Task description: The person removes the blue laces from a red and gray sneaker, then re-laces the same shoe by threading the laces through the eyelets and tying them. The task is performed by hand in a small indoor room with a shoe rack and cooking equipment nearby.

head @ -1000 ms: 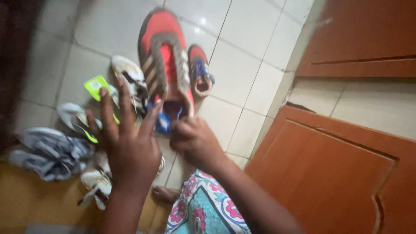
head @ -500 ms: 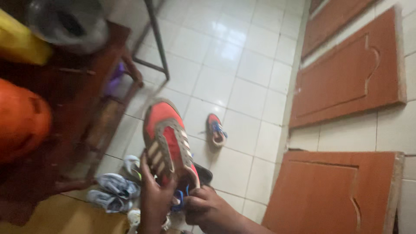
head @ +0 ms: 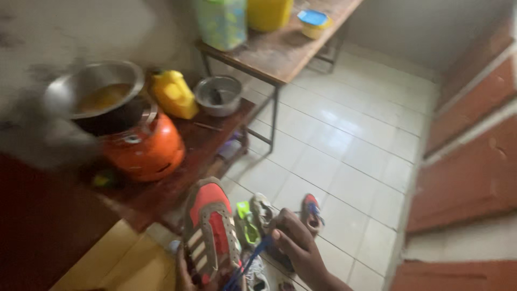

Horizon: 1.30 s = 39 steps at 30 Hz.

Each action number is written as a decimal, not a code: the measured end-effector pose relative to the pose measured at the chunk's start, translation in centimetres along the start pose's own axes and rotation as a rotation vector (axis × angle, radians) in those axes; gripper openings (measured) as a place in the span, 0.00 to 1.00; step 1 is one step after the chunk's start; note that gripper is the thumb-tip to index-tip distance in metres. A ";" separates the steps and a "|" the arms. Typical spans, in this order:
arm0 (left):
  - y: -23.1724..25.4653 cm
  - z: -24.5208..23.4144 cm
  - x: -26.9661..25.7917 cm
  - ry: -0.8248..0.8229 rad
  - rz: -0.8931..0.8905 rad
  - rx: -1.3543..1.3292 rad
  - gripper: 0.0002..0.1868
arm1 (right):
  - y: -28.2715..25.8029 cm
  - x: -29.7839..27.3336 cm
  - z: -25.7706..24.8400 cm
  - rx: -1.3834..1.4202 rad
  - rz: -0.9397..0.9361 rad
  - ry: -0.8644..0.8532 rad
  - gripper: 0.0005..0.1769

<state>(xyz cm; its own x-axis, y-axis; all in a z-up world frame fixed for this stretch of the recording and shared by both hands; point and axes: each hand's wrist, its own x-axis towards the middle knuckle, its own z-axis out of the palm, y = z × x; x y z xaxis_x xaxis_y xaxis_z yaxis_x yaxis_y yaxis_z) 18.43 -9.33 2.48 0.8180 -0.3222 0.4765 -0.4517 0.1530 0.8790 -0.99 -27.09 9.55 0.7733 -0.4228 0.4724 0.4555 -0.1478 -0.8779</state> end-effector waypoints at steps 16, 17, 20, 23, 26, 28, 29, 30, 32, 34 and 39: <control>5.9 -9.4 -11.8 0.277 0.081 -0.364 0.48 | -8.5 -1.1 15.7 -1.115 -0.491 -0.531 0.20; 6.4 -10.0 -11.8 0.268 0.009 -0.497 0.48 | -8.2 -0.9 16.2 -1.074 -0.523 -0.518 0.19; 8.7 -10.8 -12.4 0.452 0.001 -0.434 0.48 | -7.5 -0.7 17.1 -1.011 -0.528 -0.539 0.18; 10.2 -10.9 -15.1 0.667 0.335 0.613 0.37 | -6.8 -1.0 17.7 -1.062 -0.368 -0.596 0.17; 10.7 -10.4 -15.7 0.433 -0.041 0.403 0.20 | -6.3 -1.4 18.0 -1.038 -0.387 -0.601 0.17; 10.1 -9.7 -15.1 0.333 -0.034 0.344 0.22 | -5.8 -1.7 18.1 -1.053 -0.430 -0.628 0.18; 9.7 -9.5 -14.8 0.339 -0.049 0.321 0.22 | -5.6 -1.8 18.2 -1.096 -0.431 -0.661 0.19; 9.1 -9.5 -14.4 0.345 -0.063 0.299 0.22 | -5.4 -1.9 18.3 -1.139 -0.432 -0.694 0.20; 7.9 -9.3 -13.5 0.351 -0.126 0.037 0.22 | -4.7 -2.3 18.5 -1.274 -0.479 -0.801 0.20; 6.8 -8.8 -12.6 0.337 -0.219 -0.445 0.23 | -4.1 -2.3 18.9 -1.324 -0.516 -0.811 0.20; 5.2 -6.3 -12.0 0.367 -0.140 -1.262 0.26 | -3.5 -2.3 18.1 -1.266 -0.668 -0.741 0.14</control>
<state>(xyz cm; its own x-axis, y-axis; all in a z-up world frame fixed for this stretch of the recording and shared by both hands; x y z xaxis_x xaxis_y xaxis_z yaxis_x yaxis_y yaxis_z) 8.47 1.19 1.43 0.9689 -0.1669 0.1827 0.1204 0.9630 0.2410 3.58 -9.43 12.96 0.7998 0.4646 0.3801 0.4333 -0.8850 0.1701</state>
